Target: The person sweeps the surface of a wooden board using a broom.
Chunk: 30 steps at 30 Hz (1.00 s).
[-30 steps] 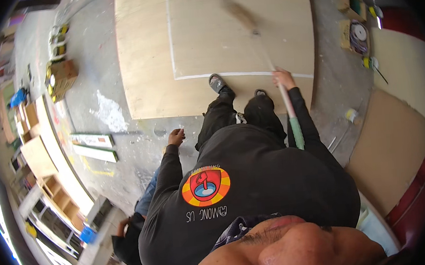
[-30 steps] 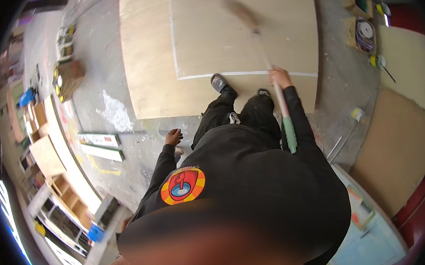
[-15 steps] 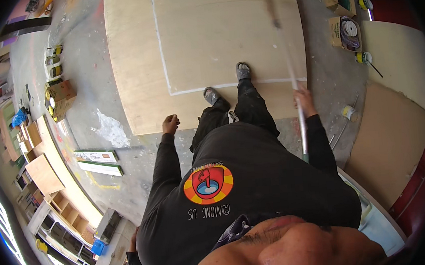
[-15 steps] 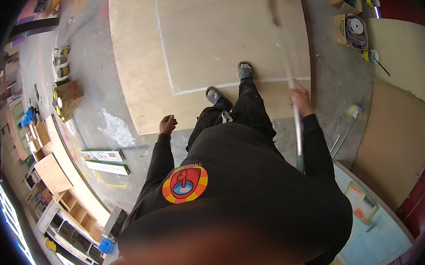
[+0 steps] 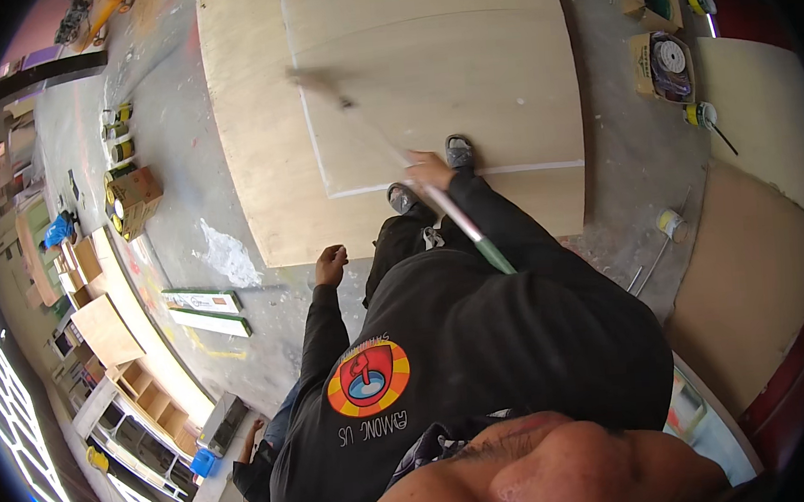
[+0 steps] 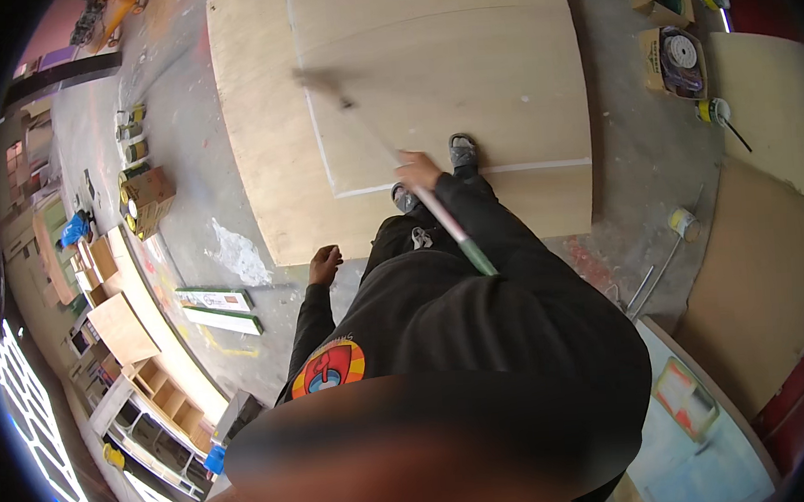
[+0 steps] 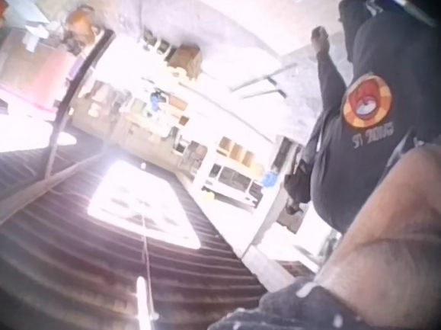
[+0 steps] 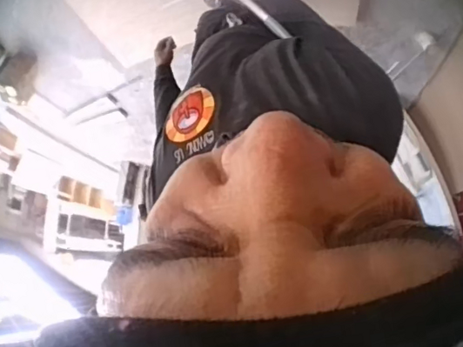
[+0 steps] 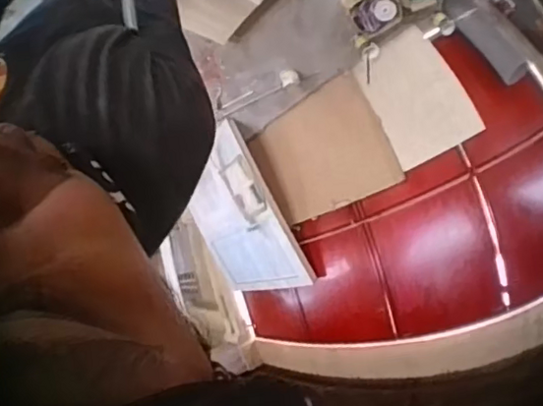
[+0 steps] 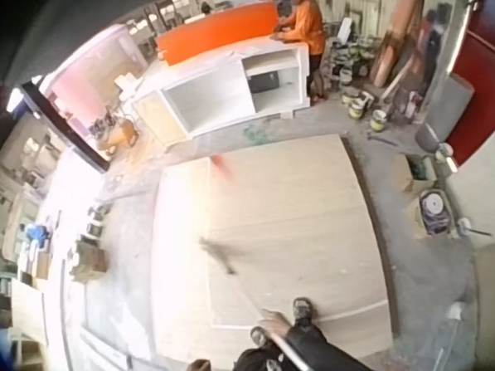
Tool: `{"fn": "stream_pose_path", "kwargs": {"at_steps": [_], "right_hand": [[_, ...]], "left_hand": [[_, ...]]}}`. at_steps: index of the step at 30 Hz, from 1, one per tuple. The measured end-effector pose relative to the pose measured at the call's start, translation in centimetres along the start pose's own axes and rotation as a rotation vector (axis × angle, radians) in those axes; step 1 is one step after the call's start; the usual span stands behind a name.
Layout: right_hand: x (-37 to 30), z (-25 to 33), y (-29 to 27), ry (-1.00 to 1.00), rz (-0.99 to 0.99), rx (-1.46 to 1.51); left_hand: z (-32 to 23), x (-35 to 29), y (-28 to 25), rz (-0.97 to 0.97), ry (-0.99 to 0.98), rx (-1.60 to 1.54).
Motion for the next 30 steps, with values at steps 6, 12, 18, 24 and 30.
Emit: {"fn": "stream_pose_path", "kwargs": {"at_steps": [6,12,18,24,30], "right_hand": [[-14.8,-4.3,-19.9,0.122,-0.556,0.332],[-21.8,-3.7,-31.4,0.013,-0.846,0.194],[-22.8,6.1,-24.2,0.01,-0.74,-0.095],[-9.3,13.8,-8.9,-0.121,-0.169,-0.279],[6.5,13.3,9.9,-0.046,0.264,-0.519]], "left_hand": [[1.9,1.3,0.0,0.045,-0.163,-0.019],[-0.5,4.1,0.1,0.041,-0.035,-0.032],[-3.6,4.1,0.5,0.035,0.037,-0.033],[-0.9,4.7,-0.1,0.031,0.023,-0.062],[-1.6,6.1,-4.5,0.025,0.059,0.102]]}}
Point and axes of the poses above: each hand's wrist, its own x-axis towards the middle knuckle, its own y-axis out of the palm, z = x × y, the point moved 6 cm from there along x, towards the middle knuckle, and after that the axes turned 3 degrees about z, right-handed, at the moved point
